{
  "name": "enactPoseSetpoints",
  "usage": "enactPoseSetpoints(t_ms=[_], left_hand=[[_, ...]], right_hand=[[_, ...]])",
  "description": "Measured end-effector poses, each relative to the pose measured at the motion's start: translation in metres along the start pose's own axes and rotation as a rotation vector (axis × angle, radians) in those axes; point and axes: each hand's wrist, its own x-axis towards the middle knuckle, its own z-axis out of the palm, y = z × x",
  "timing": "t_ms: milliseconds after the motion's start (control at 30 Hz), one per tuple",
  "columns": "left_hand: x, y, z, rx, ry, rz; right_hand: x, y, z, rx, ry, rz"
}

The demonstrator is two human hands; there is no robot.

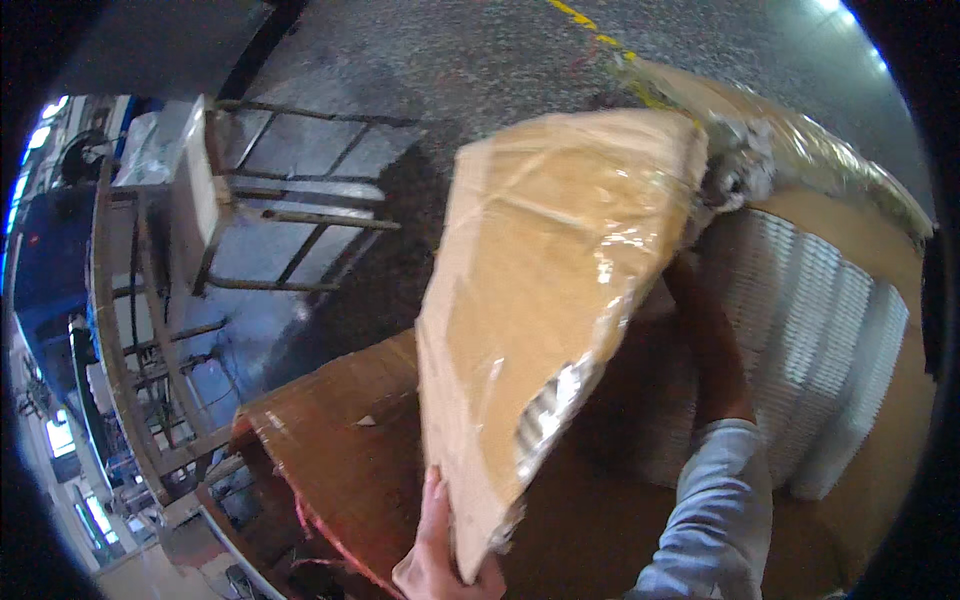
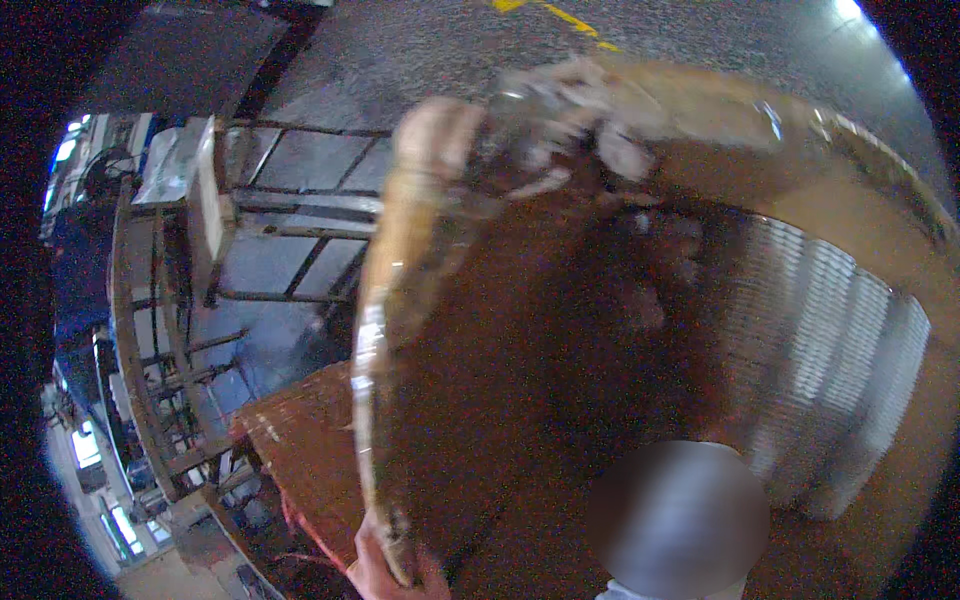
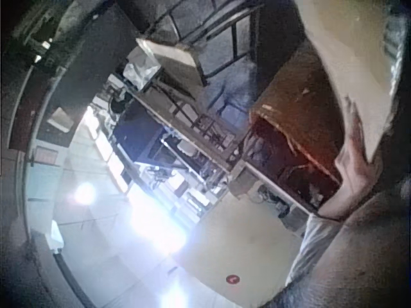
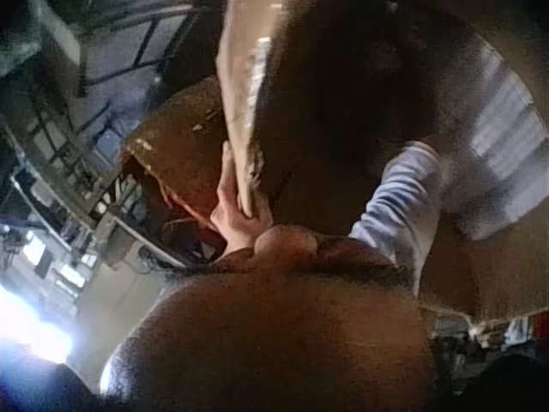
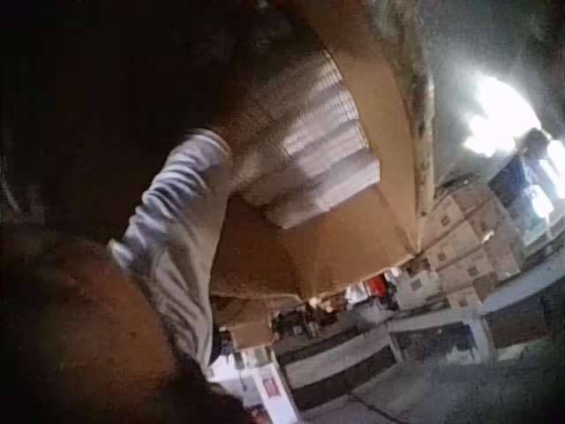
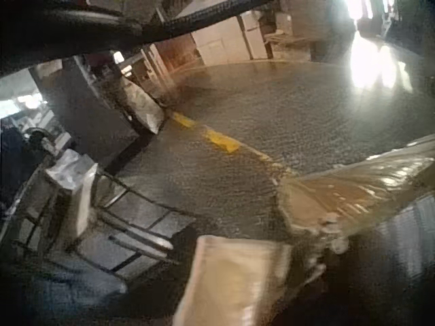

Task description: The person unpacks a cardboard box and removes stacks of white plastic mixing palettes. They place each palette into a clear plastic sleeve and attach a red Artix label, then set the packaged units aside on the table. The process repeats for multiple palettes.

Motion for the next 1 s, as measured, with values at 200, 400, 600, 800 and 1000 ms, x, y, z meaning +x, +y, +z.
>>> enactPoseSetpoints(t_ms=[200, 400, 600, 800, 1000], left_hand=[[0.006, -0.001, 0.004, 0.01, 0.084, 0.031], [0.009, 0.008, -0.007, -0.005, -0.16, -0.084], [0.008, 0.002, 0.002, 0.035, -0.05, -0.063], [0.001, -0.006, 0.017, 0.034, 0.089, -0.032], [-0.008, -0.006, 0.023, -0.252, 0.134, -0.047]], right_hand=[[0.005, -0.013, -0.015, 0.035, 0.051, -0.004], [-0.033, -0.05, -0.027, 0.264, 0.084, 0.092], [-0.136, -0.084, -0.022, 0.595, -0.095, 0.279], [-0.217, -0.051, -0.076, 1.058, -0.213, 0.481], [-0.269, 0.008, -0.32, 1.573, 0.002, 0.202]])
